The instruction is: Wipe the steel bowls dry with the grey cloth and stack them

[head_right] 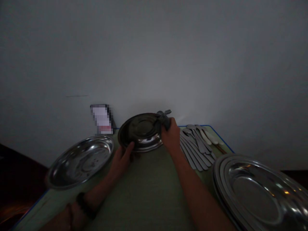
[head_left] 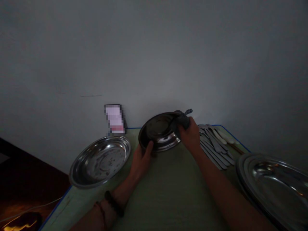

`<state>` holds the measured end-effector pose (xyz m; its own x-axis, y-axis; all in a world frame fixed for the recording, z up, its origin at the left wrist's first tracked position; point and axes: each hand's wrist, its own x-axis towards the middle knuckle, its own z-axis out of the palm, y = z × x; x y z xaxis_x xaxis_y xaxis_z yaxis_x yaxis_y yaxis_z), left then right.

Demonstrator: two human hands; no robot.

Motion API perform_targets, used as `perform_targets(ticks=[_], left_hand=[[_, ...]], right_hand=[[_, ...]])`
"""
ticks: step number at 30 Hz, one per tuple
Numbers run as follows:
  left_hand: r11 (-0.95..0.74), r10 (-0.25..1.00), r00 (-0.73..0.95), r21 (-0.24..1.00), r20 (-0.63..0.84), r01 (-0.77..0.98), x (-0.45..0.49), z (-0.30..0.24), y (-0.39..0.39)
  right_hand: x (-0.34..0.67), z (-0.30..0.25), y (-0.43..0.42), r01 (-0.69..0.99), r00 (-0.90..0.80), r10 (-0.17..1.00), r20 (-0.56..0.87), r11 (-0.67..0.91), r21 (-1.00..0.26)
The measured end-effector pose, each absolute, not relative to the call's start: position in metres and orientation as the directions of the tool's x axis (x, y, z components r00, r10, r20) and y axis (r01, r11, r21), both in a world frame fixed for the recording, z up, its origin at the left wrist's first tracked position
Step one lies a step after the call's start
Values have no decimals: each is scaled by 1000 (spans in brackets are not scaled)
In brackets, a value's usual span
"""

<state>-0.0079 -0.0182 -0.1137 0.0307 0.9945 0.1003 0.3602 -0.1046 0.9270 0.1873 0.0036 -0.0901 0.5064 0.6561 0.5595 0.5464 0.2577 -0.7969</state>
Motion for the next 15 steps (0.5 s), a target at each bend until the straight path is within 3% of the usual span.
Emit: perform_targets(ticks=[3, 6, 10, 15], left_hand=[[-84, 996, 9, 920, 88, 383, -11, -117, -13], [-193, 979, 17, 902, 202, 387, -13, -122, -9], [-252, 965, 42, 872, 259, 419, -14, -125, -8], [-137, 990, 37, 871, 135, 471, -15, -125, -8]], right_hand=[[183, -66, -5, 651, 359, 643, 677, 347, -675], [179, -62, -9, 669, 313, 621, 719, 393, -631], [173, -94, -2, 540, 532, 626, 570, 268, -798], [162, -141, 6, 287, 619, 705, 347, 209, -935]])
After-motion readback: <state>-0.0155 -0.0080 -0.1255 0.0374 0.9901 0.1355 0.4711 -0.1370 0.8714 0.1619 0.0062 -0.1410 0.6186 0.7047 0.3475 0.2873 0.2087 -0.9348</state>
